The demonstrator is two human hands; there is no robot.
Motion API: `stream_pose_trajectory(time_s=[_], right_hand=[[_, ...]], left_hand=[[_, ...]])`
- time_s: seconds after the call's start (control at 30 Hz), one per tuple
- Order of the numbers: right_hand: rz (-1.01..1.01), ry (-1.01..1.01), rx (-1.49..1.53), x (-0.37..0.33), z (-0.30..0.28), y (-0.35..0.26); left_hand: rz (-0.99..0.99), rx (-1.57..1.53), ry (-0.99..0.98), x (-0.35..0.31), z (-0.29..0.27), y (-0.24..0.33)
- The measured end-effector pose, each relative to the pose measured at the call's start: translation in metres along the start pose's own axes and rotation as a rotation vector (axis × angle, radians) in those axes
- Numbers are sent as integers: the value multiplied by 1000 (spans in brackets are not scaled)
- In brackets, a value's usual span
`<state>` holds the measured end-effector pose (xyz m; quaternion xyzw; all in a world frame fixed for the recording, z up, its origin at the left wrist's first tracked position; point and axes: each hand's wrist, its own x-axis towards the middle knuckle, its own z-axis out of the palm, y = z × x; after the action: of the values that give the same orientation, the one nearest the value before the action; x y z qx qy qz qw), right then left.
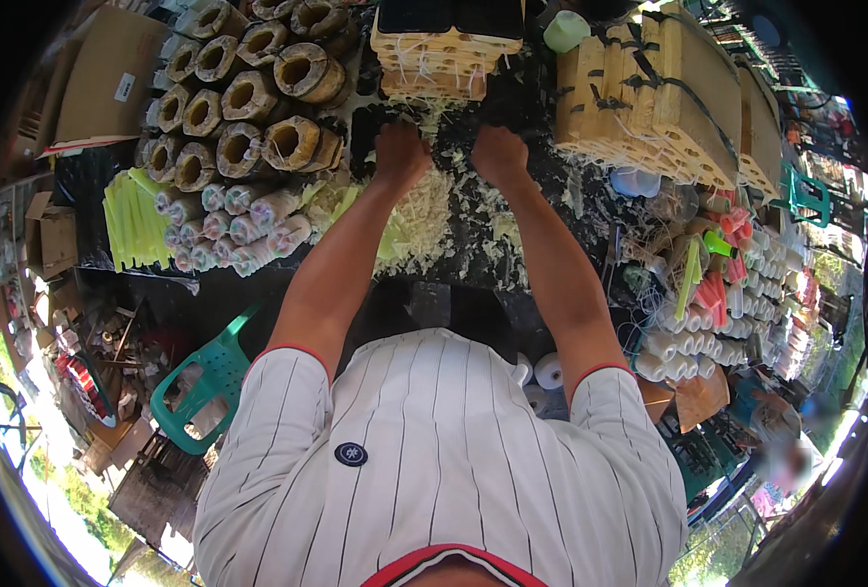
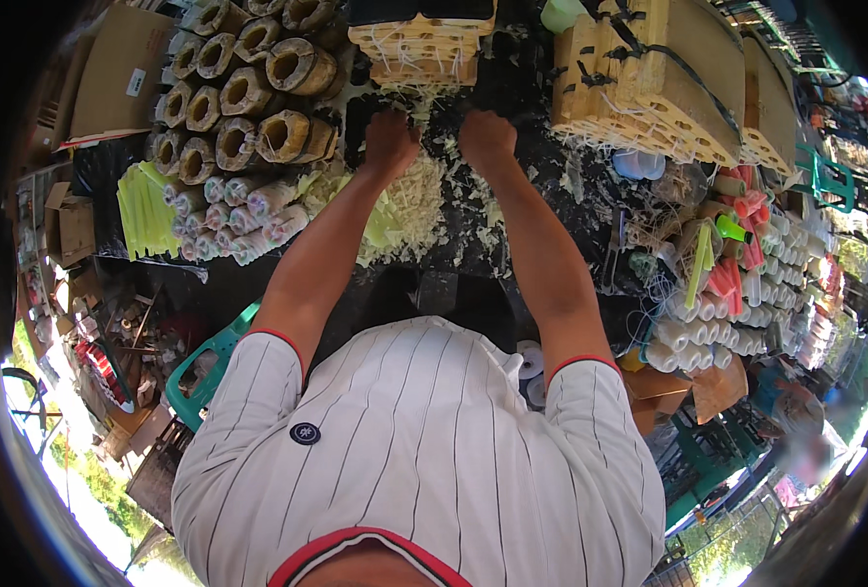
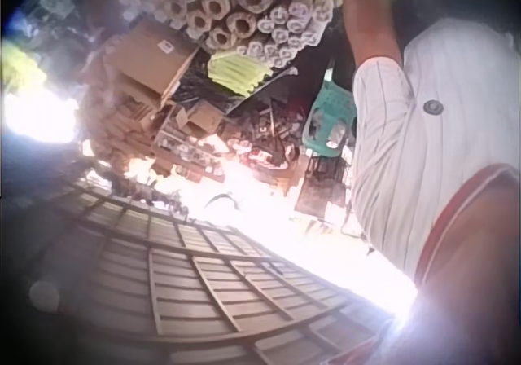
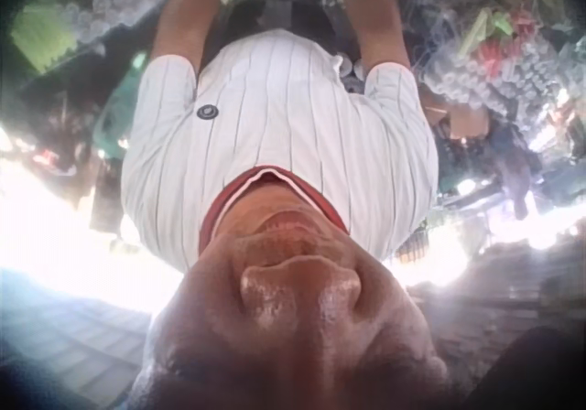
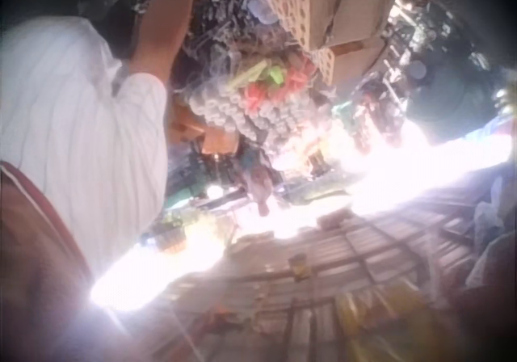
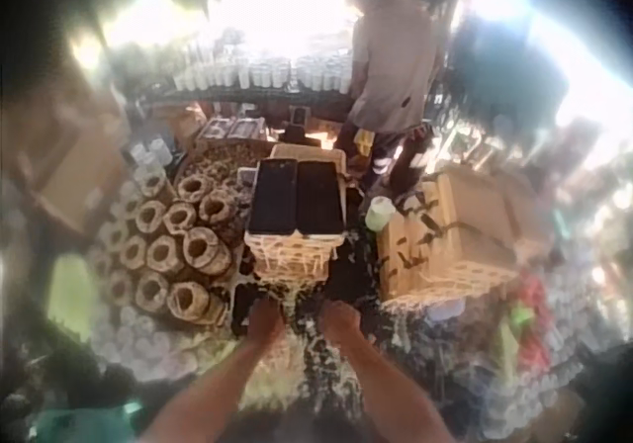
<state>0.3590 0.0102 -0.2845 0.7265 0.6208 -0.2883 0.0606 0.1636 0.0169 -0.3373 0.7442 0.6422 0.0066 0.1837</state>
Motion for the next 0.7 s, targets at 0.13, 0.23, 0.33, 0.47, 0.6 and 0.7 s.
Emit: stream_pose_trajectory(time_s=[0.13,0.23,0.33,0.47,0.6,0.7], right_hand=[[-54,95,76,-38,17,21],[82,68,367,-55,13,48],[211,134,592,-54,14,90],[366,40,807,-35,4,110],[214,16,703,-38,-10,91],[50,157,484,-37,-16,87]], left_hand=[[-191,20,-125,15,-1,48],[-450,-91,114,19,28,55],[-615,-259,73,33,28,62],[-661,-353,-16,43,20,67],[-521,-203,-52,34,29,66],[-113,-46,-73,12,17,47]])
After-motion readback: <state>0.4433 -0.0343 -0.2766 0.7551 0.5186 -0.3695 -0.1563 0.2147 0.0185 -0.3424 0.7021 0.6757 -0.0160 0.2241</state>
